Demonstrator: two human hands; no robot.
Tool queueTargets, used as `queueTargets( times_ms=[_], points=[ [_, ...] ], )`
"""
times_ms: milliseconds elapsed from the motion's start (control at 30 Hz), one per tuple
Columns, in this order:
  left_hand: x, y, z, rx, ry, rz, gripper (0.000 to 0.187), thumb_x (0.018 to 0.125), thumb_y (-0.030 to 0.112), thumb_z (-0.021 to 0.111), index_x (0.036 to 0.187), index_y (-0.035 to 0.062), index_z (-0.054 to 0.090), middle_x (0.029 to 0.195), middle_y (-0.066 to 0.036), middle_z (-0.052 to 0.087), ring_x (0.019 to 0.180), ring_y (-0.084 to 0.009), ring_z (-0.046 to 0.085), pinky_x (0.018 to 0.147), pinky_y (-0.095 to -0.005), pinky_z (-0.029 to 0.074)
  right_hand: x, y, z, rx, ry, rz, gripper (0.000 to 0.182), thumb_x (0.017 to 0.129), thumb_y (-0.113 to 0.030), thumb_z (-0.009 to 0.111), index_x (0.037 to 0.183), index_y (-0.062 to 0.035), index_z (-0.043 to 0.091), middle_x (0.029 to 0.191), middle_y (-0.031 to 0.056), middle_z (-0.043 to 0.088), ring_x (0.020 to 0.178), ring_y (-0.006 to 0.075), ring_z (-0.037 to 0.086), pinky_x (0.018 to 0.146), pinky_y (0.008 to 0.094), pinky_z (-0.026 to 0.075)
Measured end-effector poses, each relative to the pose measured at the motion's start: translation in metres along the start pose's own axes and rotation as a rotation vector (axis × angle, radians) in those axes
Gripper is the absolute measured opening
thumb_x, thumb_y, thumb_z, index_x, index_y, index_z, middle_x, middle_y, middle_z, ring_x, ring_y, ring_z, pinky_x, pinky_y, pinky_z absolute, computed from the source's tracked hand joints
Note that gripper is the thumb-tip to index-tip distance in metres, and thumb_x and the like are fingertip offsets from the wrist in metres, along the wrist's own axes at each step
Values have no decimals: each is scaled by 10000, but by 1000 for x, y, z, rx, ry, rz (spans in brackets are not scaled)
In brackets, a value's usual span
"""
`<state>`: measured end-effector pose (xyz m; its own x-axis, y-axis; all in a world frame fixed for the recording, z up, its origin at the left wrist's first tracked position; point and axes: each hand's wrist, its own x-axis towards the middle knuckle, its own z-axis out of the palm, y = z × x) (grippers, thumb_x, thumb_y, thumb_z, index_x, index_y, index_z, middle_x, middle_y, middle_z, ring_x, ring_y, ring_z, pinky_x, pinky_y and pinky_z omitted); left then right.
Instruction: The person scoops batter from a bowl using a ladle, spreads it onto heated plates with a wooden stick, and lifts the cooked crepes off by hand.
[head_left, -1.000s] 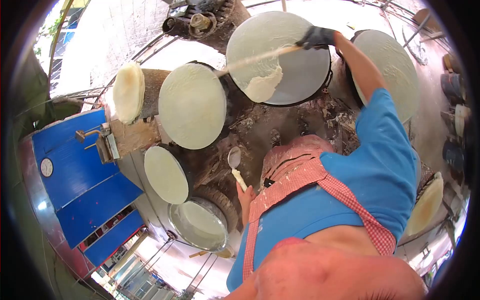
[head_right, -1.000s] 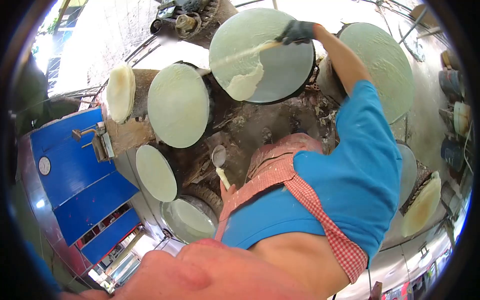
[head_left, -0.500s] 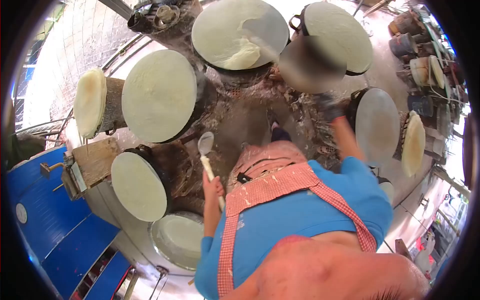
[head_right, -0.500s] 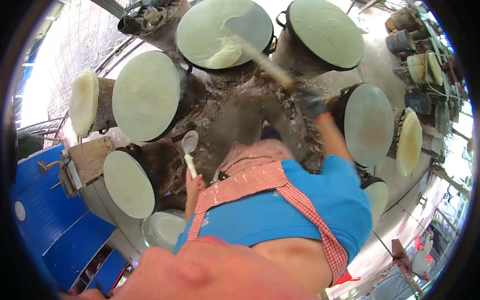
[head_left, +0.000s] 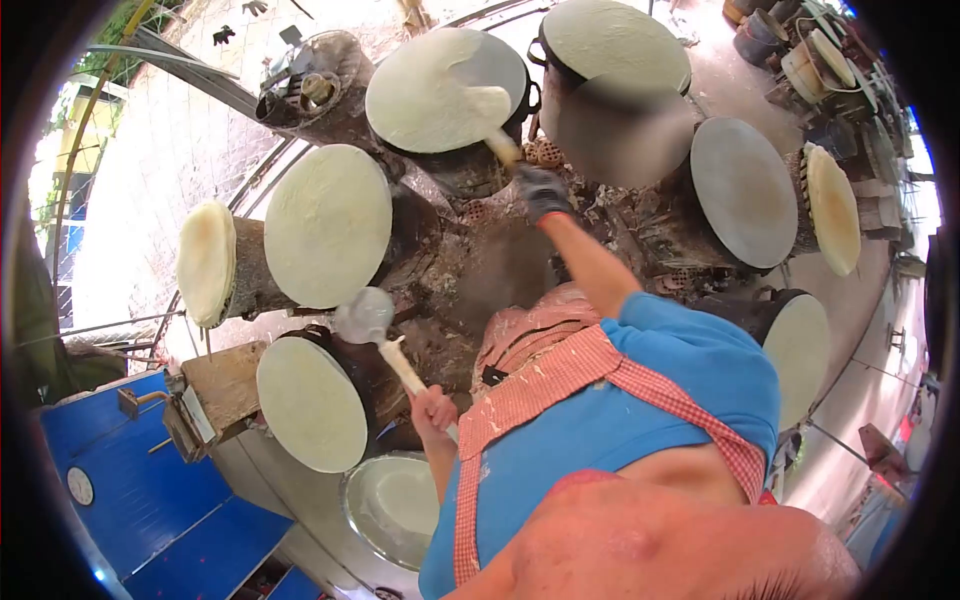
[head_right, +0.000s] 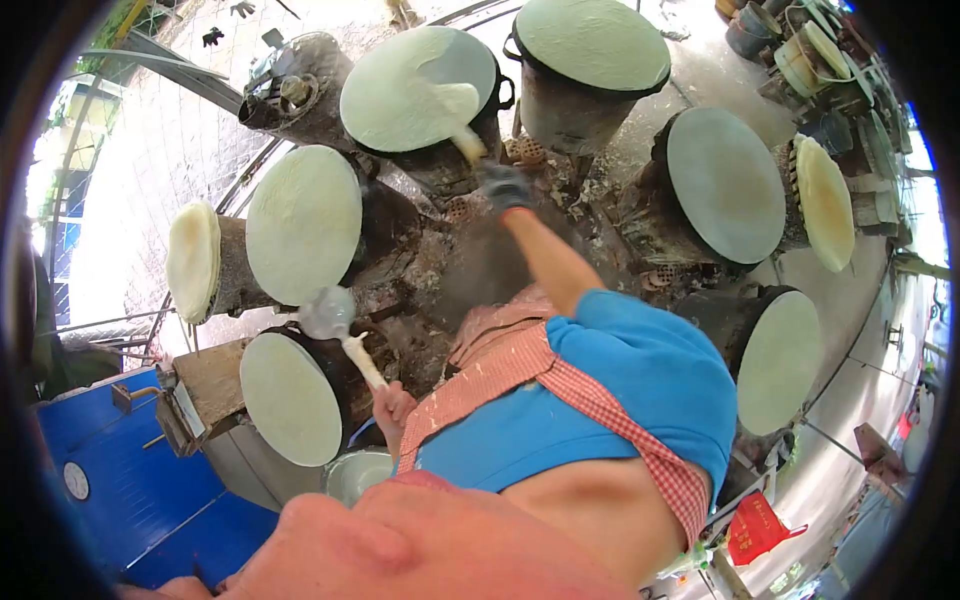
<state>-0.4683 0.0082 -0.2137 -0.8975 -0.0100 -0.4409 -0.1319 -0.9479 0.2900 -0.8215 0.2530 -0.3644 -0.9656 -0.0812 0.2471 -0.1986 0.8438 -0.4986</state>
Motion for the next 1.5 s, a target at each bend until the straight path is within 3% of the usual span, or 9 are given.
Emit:
queueTargets(
  times_ms=[433,500,600,667,833,1000,1067,1267,1500],
  points=[
    [40,-22,-16,-326,-324,-145,396,902,185,356,1291,233,297,610,-23,374,393,-68,336,375,-177,348,66,17,-42,129,68,-60,240,821,-310,451,947,-172,601,747,109,598,659,276,586,566,387,445],
    [54,-27,43,-373,-293,-58,432,906,193,337,1319,267,235,581,-21,343,385,-70,324,361,-171,340,35,-16,-86,69,-434,-86,390,826,-411,409,1049,-132,565,812,147,609,805,303,578,712,399,433],
    [61,-25,32,-287,-333,-77,469,909,178,321,1330,311,163,595,-26,345,380,-67,318,334,-171,332,66,59,-79,77,-50,-85,450,807,-463,421,941,-78,612,862,112,624,831,305,575,713,387,430],
    [71,-25,55,-290,-271,-88,475,905,169,327,1328,320,170,580,-14,332,375,-63,313,323,-160,317,121,138,-2,869,-459,673,439,819,-446,380,911,-90,619,880,134,612,827,316,571,678,386,435],
    [111,-34,69,-476,148,-339,252,884,223,402,681,74,381,487,15,282,336,-54,265,299,-184,254,84,65,-41,-194,-287,-399,272,797,-301,489,986,-110,531,802,99,606,744,279,565,617,385,450],
    [135,-52,62,-502,151,-486,332,893,238,384,598,102,316,463,28,271,342,-74,249,314,-212,240,116,199,30,788,-307,105,311,867,-405,369,1101,-257,512,761,102,603,781,240,581,634,355,454],
    [136,-56,64,-486,200,-490,325,892,221,378,596,104,314,464,27,272,345,-74,247,314,-213,237,200,119,-43,389,-154,264,562,777,-479,512,1098,-18,507,896,197,594,836,338,561,749,355,439],
    [129,-59,53,-430,62,-509,303,850,224,415,581,140,304,443,47,241,334,-79,242,319,-226,212,271,79,-52,511,-385,559,429,759,-445,530,988,-89,598,978,158,589,908,232,568,809,325,407],
    [125,-32,51,-221,228,-291,240,864,151,405,638,119,334,509,39,278,371,-45,278,323,-182,247,156,33,-77,575,-285,148,473,739,-361,593,1116,-86,516,1022,102,586,954,227,533,832,311,393]
  ],
)
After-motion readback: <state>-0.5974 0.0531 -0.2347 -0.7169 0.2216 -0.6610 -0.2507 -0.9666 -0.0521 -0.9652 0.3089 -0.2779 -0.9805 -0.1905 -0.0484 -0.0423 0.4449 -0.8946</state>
